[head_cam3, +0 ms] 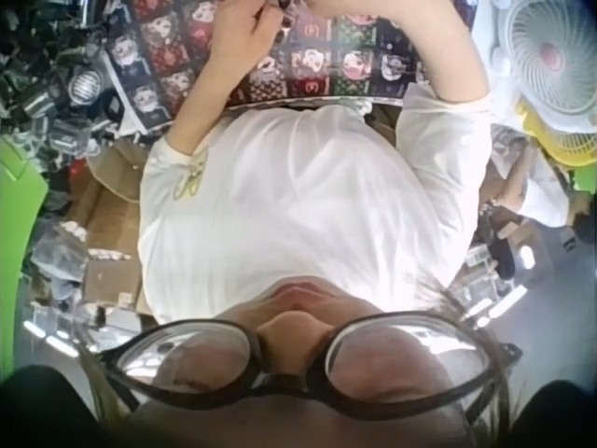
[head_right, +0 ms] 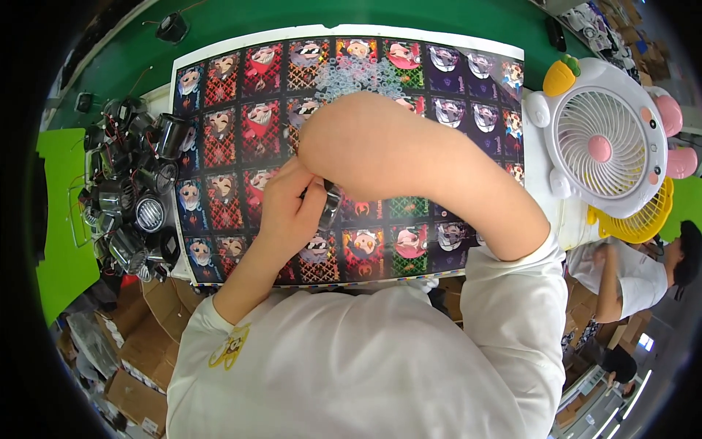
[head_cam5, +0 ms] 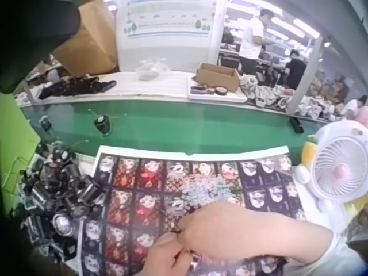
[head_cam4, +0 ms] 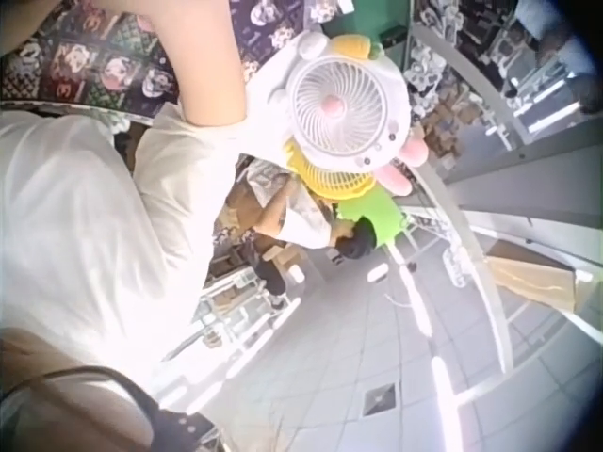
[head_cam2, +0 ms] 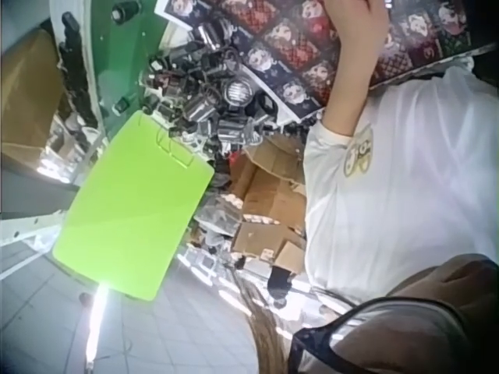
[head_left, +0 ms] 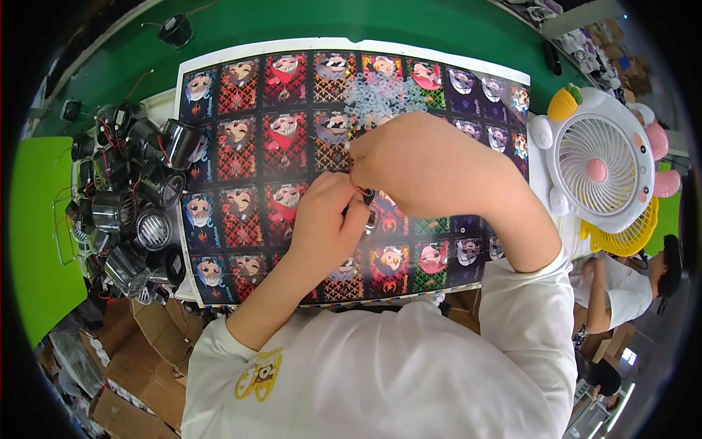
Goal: The person assembles small electronic components by hand, inserting small parts and wires into a housing.
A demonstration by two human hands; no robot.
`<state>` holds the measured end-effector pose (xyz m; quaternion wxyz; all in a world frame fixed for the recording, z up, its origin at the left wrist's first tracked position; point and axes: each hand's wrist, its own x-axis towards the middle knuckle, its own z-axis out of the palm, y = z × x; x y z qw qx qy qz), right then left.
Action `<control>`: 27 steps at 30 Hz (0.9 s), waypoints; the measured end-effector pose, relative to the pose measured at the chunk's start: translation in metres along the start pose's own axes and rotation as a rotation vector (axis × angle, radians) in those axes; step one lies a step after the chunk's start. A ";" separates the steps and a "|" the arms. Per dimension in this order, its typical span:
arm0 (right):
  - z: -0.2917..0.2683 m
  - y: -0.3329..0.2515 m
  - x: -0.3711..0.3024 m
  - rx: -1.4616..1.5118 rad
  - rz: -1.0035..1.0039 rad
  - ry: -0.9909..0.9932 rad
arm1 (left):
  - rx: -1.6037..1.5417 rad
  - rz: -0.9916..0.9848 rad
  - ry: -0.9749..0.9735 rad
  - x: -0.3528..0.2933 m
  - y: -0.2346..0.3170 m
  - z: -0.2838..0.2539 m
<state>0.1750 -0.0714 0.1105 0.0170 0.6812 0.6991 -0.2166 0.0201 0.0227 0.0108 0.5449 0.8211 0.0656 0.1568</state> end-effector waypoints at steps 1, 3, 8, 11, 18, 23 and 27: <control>0.000 0.000 0.000 0.003 -0.008 0.002 | 0.000 0.008 -0.008 0.000 -0.001 0.000; 0.001 0.001 -0.005 0.015 -0.016 0.103 | 0.007 0.010 -0.016 -0.001 -0.002 -0.002; 0.029 0.026 -0.037 0.093 0.215 0.378 | -0.026 -0.050 -0.016 -0.006 0.002 -0.008; 0.075 0.015 -0.046 0.079 0.446 0.590 | -0.043 -0.062 0.005 -0.005 0.002 -0.002; 0.092 -0.037 -0.025 0.607 0.065 0.842 | -0.216 -0.005 0.255 0.000 0.032 -0.006; 0.036 0.051 -0.004 0.355 0.323 1.141 | 0.944 0.151 0.680 0.020 0.013 -0.130; 0.017 0.164 0.030 0.043 0.709 1.059 | 1.032 -0.136 0.289 0.021 -0.006 -0.168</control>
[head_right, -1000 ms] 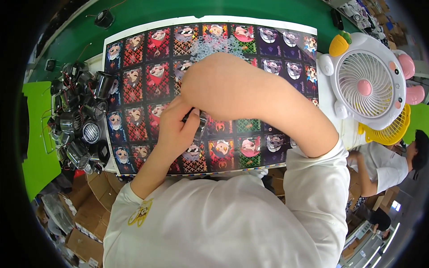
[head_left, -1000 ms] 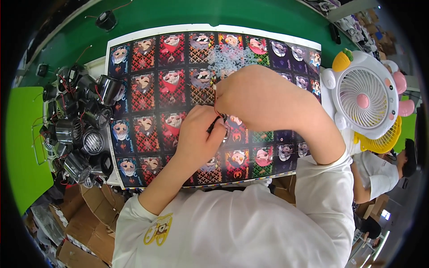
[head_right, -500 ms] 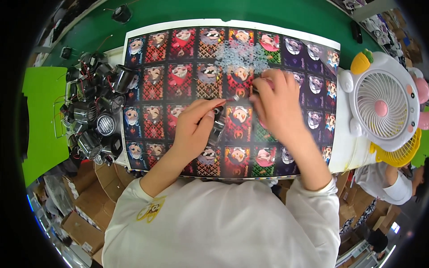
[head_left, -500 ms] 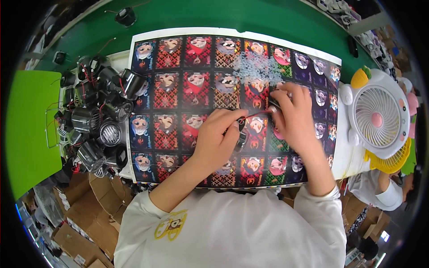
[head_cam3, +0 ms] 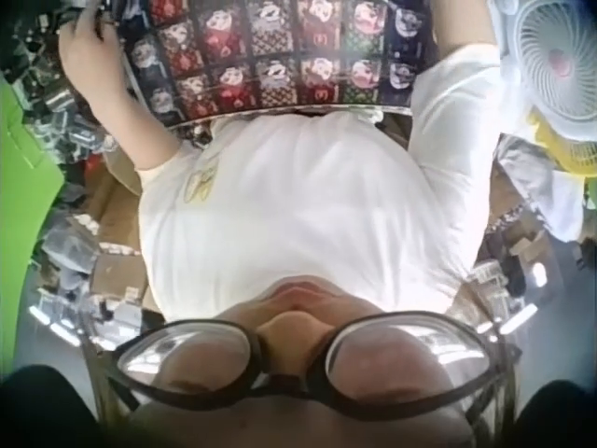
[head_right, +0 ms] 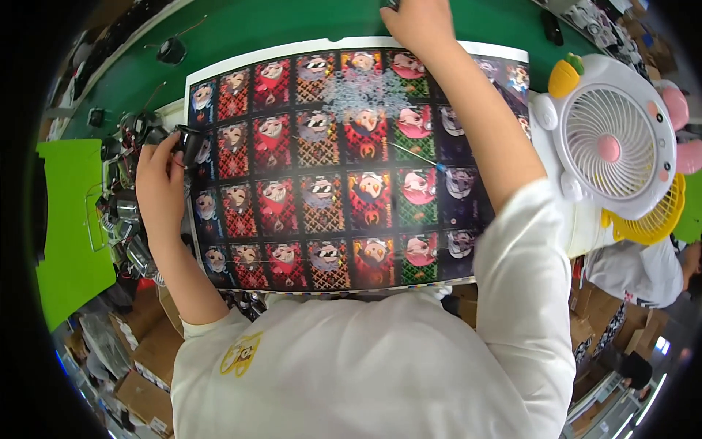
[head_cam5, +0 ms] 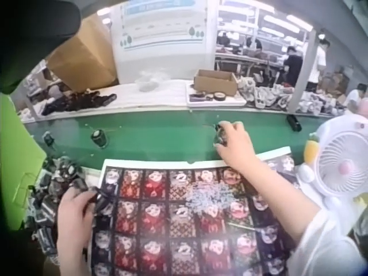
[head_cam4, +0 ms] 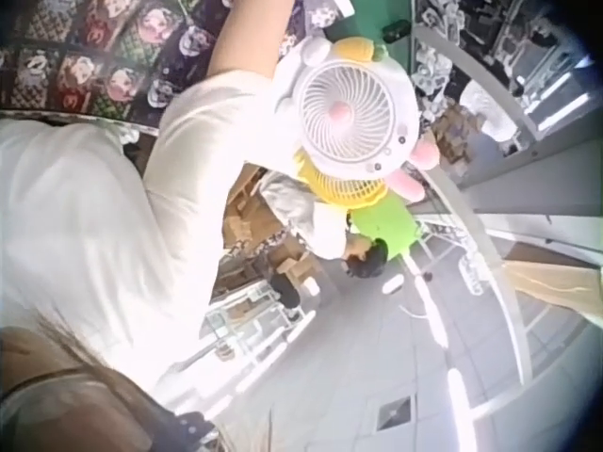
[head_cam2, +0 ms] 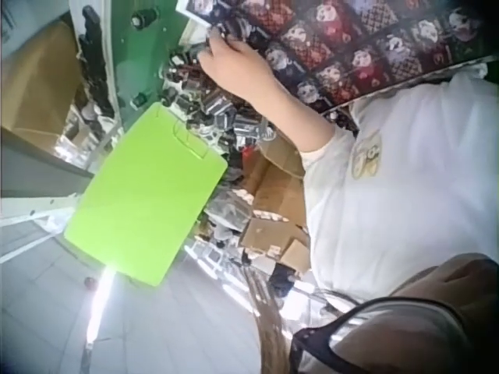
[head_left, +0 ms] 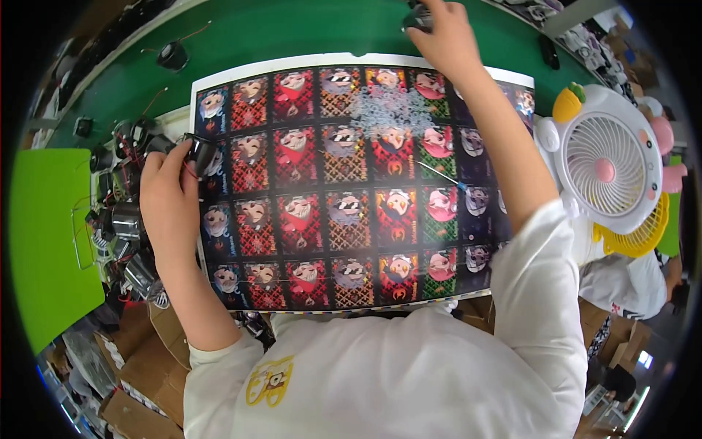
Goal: The person assembles small electronic components by hand, inserting small parts and wires into a housing.
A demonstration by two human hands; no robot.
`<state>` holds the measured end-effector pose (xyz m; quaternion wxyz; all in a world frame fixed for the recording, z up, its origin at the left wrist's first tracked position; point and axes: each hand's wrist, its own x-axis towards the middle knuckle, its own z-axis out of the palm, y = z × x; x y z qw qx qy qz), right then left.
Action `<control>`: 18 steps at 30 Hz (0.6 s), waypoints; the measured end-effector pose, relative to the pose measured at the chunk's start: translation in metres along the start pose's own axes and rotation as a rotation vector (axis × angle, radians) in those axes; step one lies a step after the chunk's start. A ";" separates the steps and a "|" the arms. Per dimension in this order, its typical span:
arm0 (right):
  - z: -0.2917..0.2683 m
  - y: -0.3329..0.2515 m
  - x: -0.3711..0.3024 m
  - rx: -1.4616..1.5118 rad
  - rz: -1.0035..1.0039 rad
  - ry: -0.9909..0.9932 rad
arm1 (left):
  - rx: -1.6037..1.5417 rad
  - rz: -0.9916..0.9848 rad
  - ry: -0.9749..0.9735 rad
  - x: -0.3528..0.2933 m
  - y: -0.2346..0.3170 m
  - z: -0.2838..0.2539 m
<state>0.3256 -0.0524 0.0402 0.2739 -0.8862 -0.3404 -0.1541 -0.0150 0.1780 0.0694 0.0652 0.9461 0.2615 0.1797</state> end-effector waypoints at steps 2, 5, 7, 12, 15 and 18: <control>0.018 0.006 0.012 -0.084 0.028 -0.040 | -0.027 0.029 0.023 0.000 -0.002 0.006; 0.017 -0.006 0.011 0.040 0.123 -0.191 | -0.107 0.066 0.064 -0.004 0.004 0.004; 0.011 -0.018 -0.006 -0.237 -0.308 0.156 | -0.312 0.173 0.081 -0.009 0.009 -0.004; -0.009 -0.082 -0.087 0.272 -0.549 -0.442 | -0.898 0.282 -0.253 -0.021 0.023 -0.015; -0.003 -0.090 -0.108 0.098 -0.601 -0.476 | -0.990 0.336 -0.489 -0.028 0.045 -0.003; 0.003 -0.086 -0.117 0.032 -0.593 -0.423 | -1.108 0.306 -0.503 -0.040 0.077 0.002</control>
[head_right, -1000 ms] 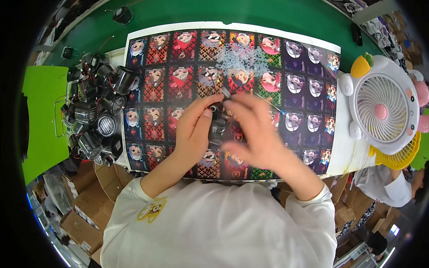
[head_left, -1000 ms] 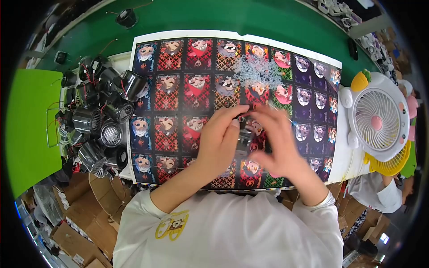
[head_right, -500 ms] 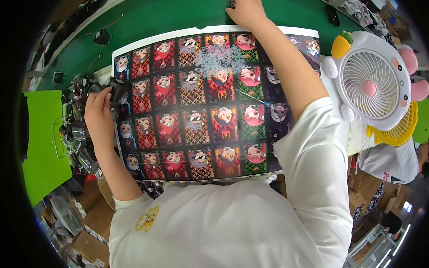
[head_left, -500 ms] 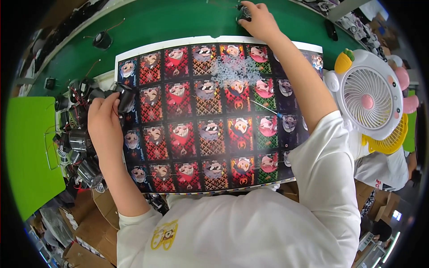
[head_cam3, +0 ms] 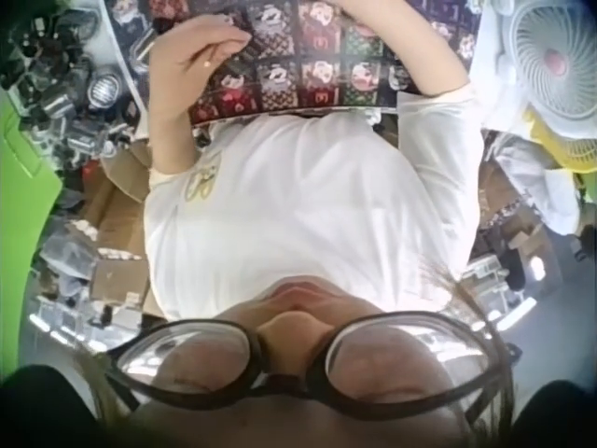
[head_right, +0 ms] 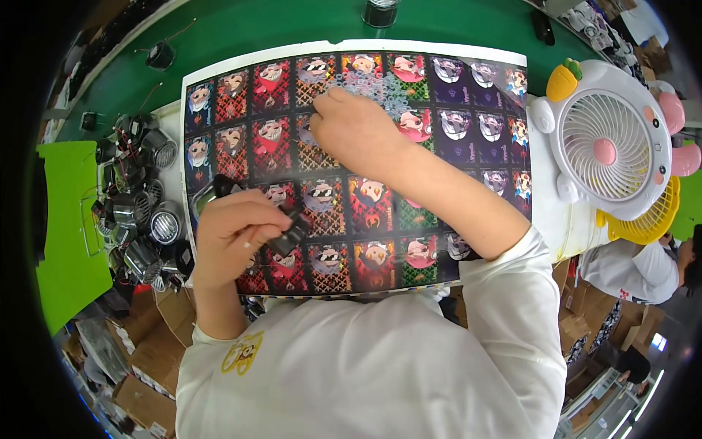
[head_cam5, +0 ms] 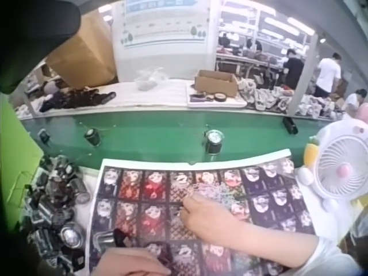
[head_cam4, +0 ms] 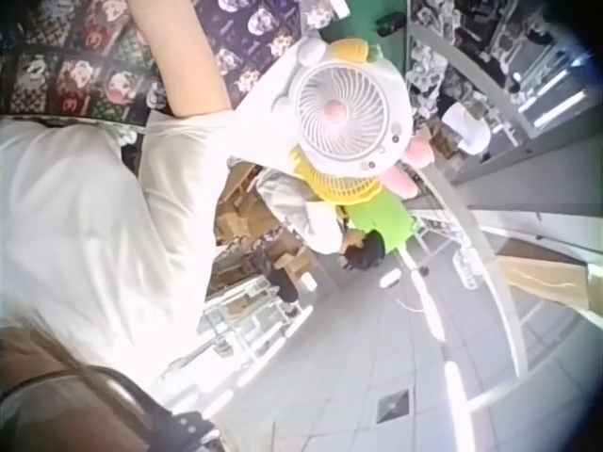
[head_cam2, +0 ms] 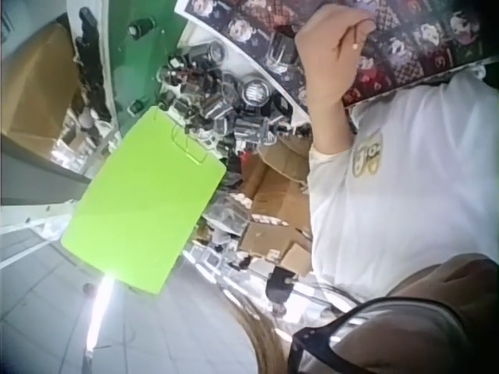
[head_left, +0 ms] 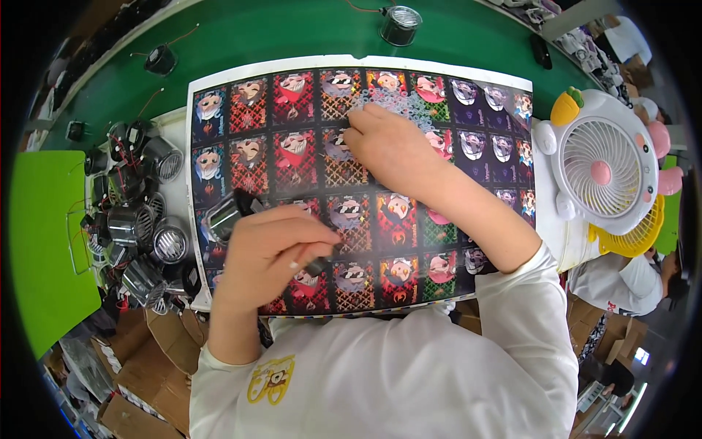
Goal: The person assembles small electronic components by hand, inserting small parts and wires into a housing.
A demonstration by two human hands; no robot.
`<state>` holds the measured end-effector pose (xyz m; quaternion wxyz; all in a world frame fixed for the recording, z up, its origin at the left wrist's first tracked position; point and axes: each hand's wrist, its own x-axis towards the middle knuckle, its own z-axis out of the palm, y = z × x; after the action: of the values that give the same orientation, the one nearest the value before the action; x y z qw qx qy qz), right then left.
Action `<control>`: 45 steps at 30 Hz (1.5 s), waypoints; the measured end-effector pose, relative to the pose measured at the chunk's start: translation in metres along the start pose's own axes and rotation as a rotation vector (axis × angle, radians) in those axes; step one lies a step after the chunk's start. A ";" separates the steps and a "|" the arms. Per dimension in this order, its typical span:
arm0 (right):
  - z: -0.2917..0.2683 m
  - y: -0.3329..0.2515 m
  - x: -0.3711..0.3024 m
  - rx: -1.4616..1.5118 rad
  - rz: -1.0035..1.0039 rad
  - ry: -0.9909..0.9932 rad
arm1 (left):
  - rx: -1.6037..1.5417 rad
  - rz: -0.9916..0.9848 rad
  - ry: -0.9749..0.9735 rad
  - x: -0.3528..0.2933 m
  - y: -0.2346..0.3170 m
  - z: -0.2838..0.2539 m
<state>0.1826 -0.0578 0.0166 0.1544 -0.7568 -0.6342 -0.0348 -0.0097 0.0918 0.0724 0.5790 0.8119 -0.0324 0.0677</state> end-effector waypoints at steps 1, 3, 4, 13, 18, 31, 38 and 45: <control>0.000 -0.001 0.001 -0.032 0.014 0.034 | 0.002 0.000 0.005 0.000 0.004 0.007; -0.007 -0.009 -0.001 0.092 0.046 0.082 | -0.184 -0.129 0.099 -0.002 0.009 0.020; -0.015 -0.015 -0.002 0.214 0.084 0.125 | -0.166 -0.115 0.126 -0.003 0.011 0.027; -0.085 -0.073 -0.045 0.915 0.354 0.129 | -0.596 -0.226 0.318 0.002 0.000 0.056; -0.040 -0.097 -0.070 0.806 0.407 0.227 | -0.763 -0.183 0.322 0.002 0.001 0.060; -0.029 -0.069 -0.058 0.924 0.125 0.087 | -1.054 -0.198 0.141 -0.008 -0.010 0.067; -0.078 -0.082 -0.067 1.434 0.418 0.269 | -0.095 0.049 0.171 0.004 0.016 0.052; -0.088 -0.100 -0.065 1.495 0.590 0.280 | 0.172 0.328 0.238 0.010 0.018 0.054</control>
<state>0.0855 -0.1292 0.1029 0.6992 -0.5784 -0.2393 0.3454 0.0022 0.0352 0.0734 0.4885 0.8285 -0.0897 0.2587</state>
